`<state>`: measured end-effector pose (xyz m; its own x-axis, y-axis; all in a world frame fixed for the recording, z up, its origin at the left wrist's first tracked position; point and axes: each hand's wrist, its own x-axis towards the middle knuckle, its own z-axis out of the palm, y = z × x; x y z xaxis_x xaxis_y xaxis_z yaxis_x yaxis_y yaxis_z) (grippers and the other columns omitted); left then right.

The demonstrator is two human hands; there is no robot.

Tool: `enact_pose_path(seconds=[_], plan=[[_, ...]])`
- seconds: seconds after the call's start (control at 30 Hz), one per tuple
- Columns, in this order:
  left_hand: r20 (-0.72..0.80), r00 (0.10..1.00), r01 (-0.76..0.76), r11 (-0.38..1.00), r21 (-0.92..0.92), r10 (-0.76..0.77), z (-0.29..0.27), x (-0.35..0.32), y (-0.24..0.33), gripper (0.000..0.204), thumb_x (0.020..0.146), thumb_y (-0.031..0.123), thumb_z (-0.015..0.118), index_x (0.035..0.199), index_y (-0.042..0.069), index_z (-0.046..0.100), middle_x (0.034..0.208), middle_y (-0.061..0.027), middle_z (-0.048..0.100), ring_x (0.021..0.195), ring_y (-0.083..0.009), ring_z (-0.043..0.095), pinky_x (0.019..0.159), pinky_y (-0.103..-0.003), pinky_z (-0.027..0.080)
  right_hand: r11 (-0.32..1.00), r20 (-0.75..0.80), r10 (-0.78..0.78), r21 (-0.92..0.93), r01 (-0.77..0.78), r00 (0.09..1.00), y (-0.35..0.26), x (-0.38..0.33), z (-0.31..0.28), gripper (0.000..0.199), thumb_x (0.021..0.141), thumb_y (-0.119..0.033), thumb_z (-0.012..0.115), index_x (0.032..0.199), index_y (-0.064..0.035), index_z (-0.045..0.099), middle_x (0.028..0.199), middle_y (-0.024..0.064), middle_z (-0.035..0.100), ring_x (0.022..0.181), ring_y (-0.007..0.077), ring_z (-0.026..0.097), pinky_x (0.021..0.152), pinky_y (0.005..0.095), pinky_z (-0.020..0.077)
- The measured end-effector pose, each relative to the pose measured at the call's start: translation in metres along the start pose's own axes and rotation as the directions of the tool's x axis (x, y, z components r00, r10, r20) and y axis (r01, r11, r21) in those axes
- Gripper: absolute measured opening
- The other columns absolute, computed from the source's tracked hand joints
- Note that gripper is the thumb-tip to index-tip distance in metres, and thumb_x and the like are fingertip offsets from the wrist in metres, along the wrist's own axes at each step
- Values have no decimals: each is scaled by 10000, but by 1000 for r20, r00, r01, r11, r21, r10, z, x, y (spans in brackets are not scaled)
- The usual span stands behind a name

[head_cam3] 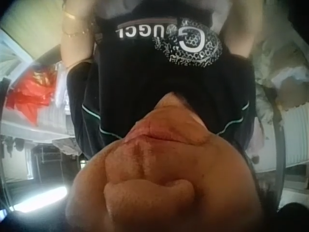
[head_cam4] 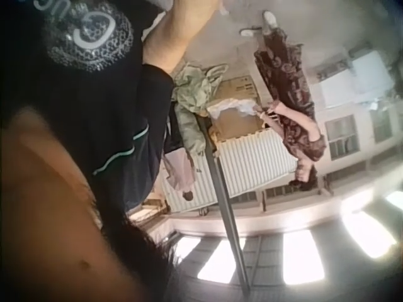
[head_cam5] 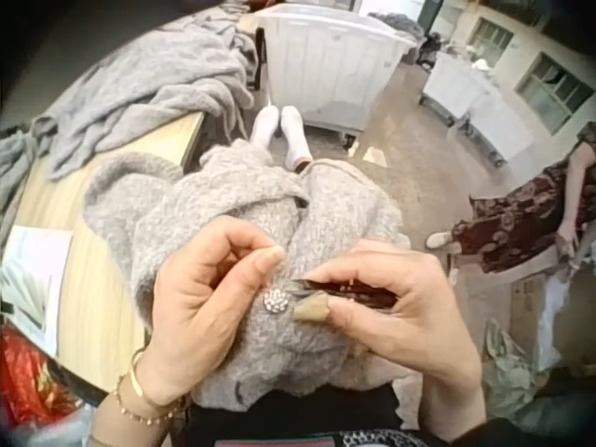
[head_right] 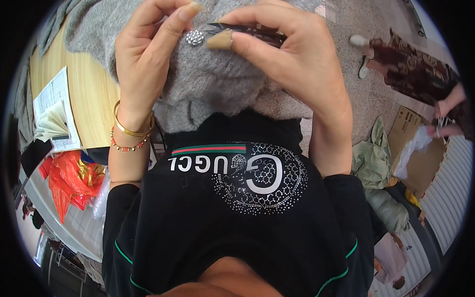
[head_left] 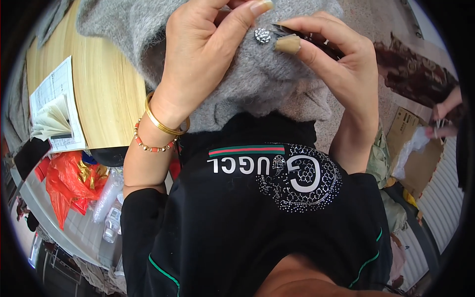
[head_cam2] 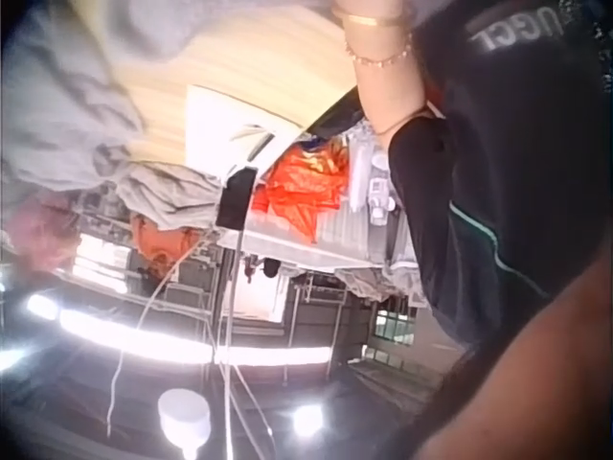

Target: Trimming loose threads from a grey sweater using small clippers in a garment factory.

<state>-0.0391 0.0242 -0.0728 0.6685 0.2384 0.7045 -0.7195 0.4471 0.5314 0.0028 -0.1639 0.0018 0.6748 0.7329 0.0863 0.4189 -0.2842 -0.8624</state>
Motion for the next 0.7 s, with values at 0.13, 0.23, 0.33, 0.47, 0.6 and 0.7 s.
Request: enact_pose_path(seconds=[0.13, 0.23, 0.33, 0.47, 0.6, 0.7], plan=[[-382, 732, 677, 542, 497, -564, 38, 22, 60, 50, 990, 48, 632, 990, -1, 638, 797, 32, 573, 660, -20, 459, 600, -175, 381, 999, 1, -19, 46, 19, 1000, 8, -2, -7, 237, 891, -40, 718, 1121, 16, 728, 953, 34, 679, 817, 71, 602, 690, 204, 450], [-369, 736, 662, 488, 569, -567, 40, 24, 63, 45, 987, 45, 636, 991, 1, 642, 801, 35, 572, 670, -20, 461, 604, -173, 378, 999, 7, -23, 30, 23, 1000, 1, 3, -8, 224, 891, -32, 714, 1110, 15, 736, 920, 38, 676, 807, 76, 600, 680, 204, 446], [-381, 736, 674, 549, 495, -560, 35, 17, 58, 64, 996, 70, 631, 1006, 7, 631, 807, 31, 581, 669, -28, 478, 603, -176, 389, 998, 16, -62, -6, 62, 998, -2, 8, -8, 212, 885, -34, 718, 1090, 14, 744, 883, 42, 670, 793, 85, 601, 670, 209, 444], [-210, 876, 471, 673, 571, -435, 10, 0, 46, 125, 974, 36, 652, 1085, -14, 680, 1010, -17, 676, 823, -63, 590, 745, -190, 476, 982, 103, -183, -35, 187, 978, 2, 10, -14, 223, 861, -40, 735, 1078, 5, 748, 849, 48, 663, 774, 98, 614, 646, 236, 455], [-176, 887, 441, 668, 600, -427, 11, 1, 47, 130, 972, 38, 655, 1088, -14, 681, 1015, -23, 678, 817, -65, 588, 742, -189, 477, 983, 82, -178, -38, 181, 981, 1, 10, -12, 228, 849, -44, 742, 1072, -3, 749, 825, 50, 657, 749, 103, 613, 625, 248, 452], [-191, 880, 455, 658, 600, -434, 12, 0, 46, 130, 971, 35, 654, 1087, -17, 679, 1011, -23, 677, 814, -63, 583, 737, -191, 474, 979, 90, -183, -74, 190, 979, -3, 10, -12, 228, 844, -30, 739, 1070, 0, 750, 814, 51, 653, 729, 107, 613, 611, 250, 452]])
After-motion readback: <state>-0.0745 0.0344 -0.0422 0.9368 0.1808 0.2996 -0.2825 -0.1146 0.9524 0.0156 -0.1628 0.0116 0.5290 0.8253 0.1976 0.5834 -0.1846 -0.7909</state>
